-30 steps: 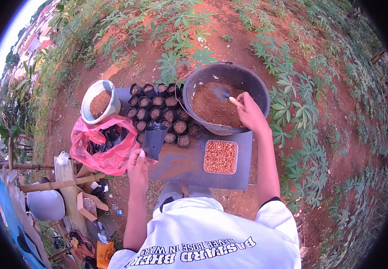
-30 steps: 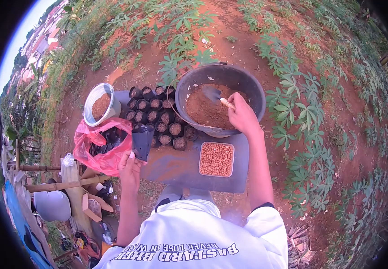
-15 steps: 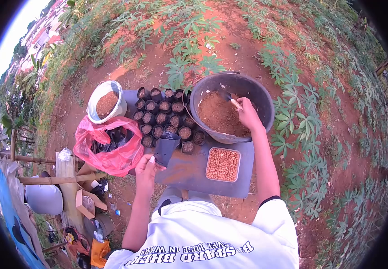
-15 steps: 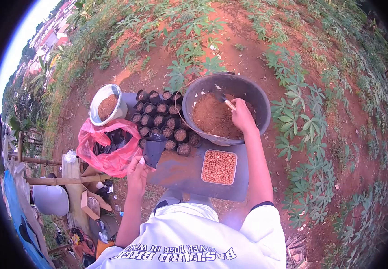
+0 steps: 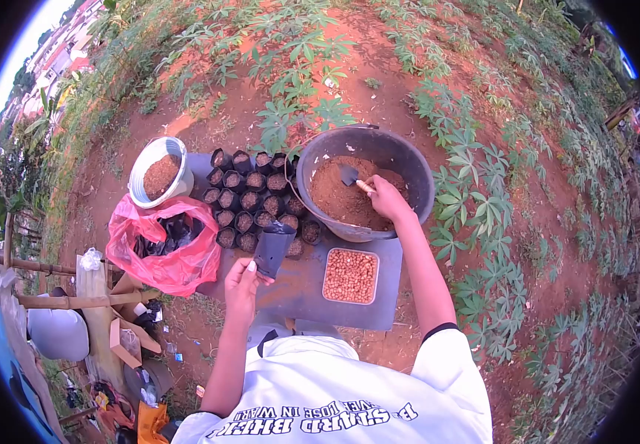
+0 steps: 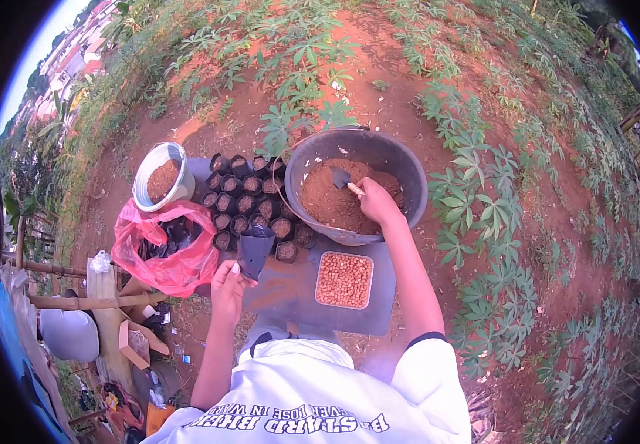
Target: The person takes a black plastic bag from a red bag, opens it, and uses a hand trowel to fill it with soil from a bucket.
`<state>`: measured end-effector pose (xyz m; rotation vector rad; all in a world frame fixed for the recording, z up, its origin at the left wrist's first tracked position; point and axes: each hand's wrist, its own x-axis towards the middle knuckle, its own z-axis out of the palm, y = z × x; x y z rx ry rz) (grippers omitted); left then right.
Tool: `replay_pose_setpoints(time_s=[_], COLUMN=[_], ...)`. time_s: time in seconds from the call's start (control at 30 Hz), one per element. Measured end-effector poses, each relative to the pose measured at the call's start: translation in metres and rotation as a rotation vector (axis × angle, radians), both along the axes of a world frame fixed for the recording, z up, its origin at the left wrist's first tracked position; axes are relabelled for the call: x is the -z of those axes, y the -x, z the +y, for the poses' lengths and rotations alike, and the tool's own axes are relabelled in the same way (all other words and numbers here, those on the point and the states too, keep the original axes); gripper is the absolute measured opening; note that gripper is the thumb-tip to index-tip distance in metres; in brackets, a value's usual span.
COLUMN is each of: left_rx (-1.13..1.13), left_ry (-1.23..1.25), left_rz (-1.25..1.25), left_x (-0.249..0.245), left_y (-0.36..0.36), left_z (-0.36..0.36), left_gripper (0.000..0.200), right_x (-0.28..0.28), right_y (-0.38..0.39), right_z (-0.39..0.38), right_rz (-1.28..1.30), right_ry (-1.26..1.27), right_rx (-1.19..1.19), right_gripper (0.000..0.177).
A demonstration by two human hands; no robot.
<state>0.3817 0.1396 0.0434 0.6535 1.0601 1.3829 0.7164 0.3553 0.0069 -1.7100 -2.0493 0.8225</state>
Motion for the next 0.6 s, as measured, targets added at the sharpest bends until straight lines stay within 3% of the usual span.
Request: replay_pose_setpoints(time_s=[0.6], left_rx=[0.081], left_ry=[-0.015], left_rz=[0.023], left_x=[0.0], left_y=[-0.022], left_z=[0.009], left_gripper=[0.019], right_x=[0.004], right_y=[0.0], right_z=[0.001], right_rz=[-0.061], right_ry=[0.081], right_rx=[-0.078], right_gripper=[0.032])
